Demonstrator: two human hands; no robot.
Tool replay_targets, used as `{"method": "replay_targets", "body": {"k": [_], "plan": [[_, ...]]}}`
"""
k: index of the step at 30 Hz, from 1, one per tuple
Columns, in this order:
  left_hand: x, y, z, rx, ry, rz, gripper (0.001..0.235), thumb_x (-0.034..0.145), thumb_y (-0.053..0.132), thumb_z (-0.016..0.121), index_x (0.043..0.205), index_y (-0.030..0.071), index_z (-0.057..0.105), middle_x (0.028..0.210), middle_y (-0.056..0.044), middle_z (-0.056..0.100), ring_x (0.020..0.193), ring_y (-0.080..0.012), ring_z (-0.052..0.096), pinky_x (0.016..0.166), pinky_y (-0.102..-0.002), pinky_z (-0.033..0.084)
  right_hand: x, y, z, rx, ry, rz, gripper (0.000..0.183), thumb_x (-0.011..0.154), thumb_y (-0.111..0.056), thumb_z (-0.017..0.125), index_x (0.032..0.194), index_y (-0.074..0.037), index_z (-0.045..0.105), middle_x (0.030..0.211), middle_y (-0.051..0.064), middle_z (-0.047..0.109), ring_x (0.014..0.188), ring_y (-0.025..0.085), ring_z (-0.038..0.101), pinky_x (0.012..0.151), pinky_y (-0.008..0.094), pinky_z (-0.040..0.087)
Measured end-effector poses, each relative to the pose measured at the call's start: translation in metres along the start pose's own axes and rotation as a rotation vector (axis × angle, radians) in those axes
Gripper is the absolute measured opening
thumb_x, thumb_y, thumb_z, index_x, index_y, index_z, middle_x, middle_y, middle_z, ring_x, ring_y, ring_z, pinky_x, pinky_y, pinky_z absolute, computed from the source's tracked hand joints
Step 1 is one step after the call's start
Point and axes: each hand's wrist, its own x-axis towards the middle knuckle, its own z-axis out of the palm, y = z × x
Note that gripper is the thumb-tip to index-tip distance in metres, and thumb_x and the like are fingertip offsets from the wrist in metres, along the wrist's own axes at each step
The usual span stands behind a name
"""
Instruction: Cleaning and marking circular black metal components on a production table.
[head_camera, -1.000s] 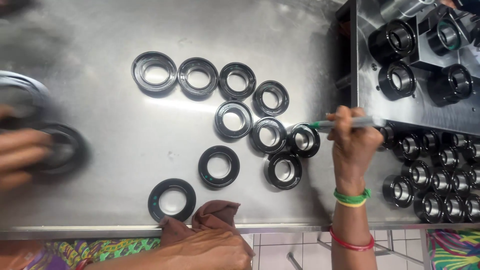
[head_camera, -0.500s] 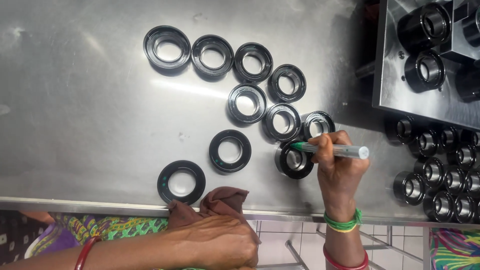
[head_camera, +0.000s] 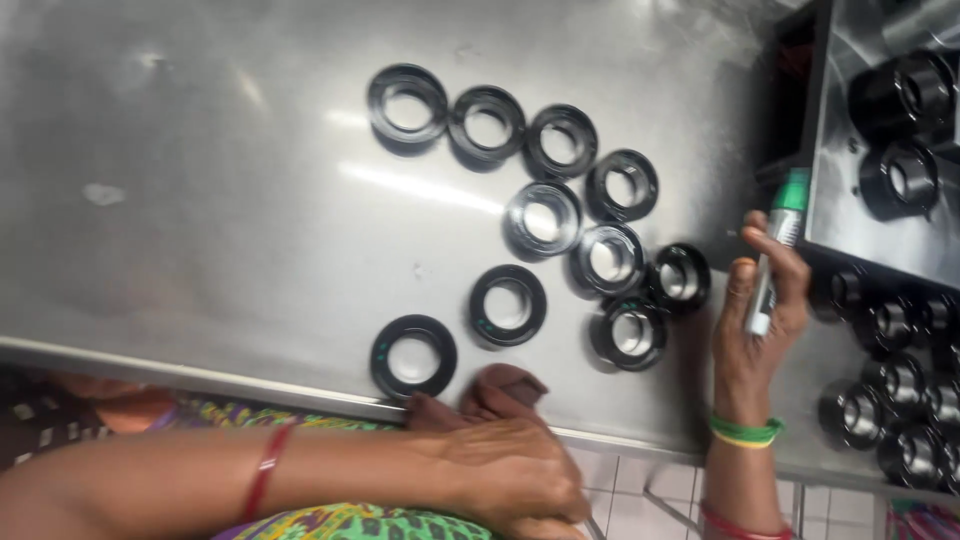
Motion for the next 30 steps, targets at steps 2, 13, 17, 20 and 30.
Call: {"method": "replay_targets", "body": {"k": [2, 13, 17, 20, 30], "plan": [[0.008, -0.017, 0.014, 0.083, 0.151, 0.228, 0.022, 0.085, 0.024, 0.062, 0.075, 0.004, 0.061, 0.073, -0.014, 0.063, 0.073, -0.0332, 0.064, 0.064, -0.046, 0.050, 0.009, 0.008, 0.009, -0.116, -0.217, 0.003, 0.032, 0.117, -0.035, 0.056, 0.135, -0.010, 0.058, 0.143, 0.015, 0.064, 0.132, 0.023, 0.062, 0.110, 0.035, 0.051], [-0.011, 0.011, -0.010, 0.765, 0.464, 0.062, 0.036, 0.068, 0.042, 0.068, 0.092, 0.016, 0.060, 0.098, -0.005, 0.056, 0.098, -0.0239, 0.061, 0.080, -0.049, 0.047, 0.042, 0.018, 0.065, 0.124, -0.464, 0.011, 0.037, 0.112, -0.038, 0.059, 0.135, -0.010, 0.055, 0.148, 0.019, 0.061, 0.143, 0.028, 0.058, 0.119, 0.040, 0.046], [-0.011, -0.012, 0.006, 0.848, 0.332, 0.011, 0.032, 0.080, 0.035, 0.075, 0.096, 0.012, 0.057, 0.090, -0.004, 0.055, 0.084, -0.0201, 0.062, 0.066, -0.040, 0.048, 0.062, 0.043, 0.080, 0.373, -0.441, 0.058, 0.046, 0.114, -0.047, 0.057, 0.140, -0.010, 0.049, 0.152, 0.020, 0.058, 0.147, 0.030, 0.056, 0.124, 0.043, 0.045], [-0.006, -0.013, 0.000, 0.778, 0.316, -0.015, 0.036, 0.077, 0.028, 0.076, 0.095, 0.005, 0.053, 0.085, -0.007, 0.056, 0.074, -0.0218, 0.065, 0.058, -0.037, 0.051, 0.078, 0.065, 0.093, 0.528, -0.434, 0.129, 0.051, 0.114, -0.051, 0.057, 0.139, -0.009, 0.046, 0.147, 0.018, 0.060, 0.140, 0.028, 0.059, 0.121, 0.040, 0.047], [0.019, -0.035, 0.010, 0.615, 0.506, -0.067, 0.018, 0.088, 0.014, 0.061, 0.096, 0.000, 0.053, 0.062, -0.014, 0.061, 0.054, -0.0311, 0.068, 0.043, -0.044, 0.051, 0.106, 0.079, 0.166, 0.575, -0.423, 0.021, 0.049, 0.118, -0.049, 0.053, 0.136, -0.003, 0.051, 0.132, 0.018, 0.065, 0.126, 0.027, 0.066, 0.115, 0.038, 0.053]]}}
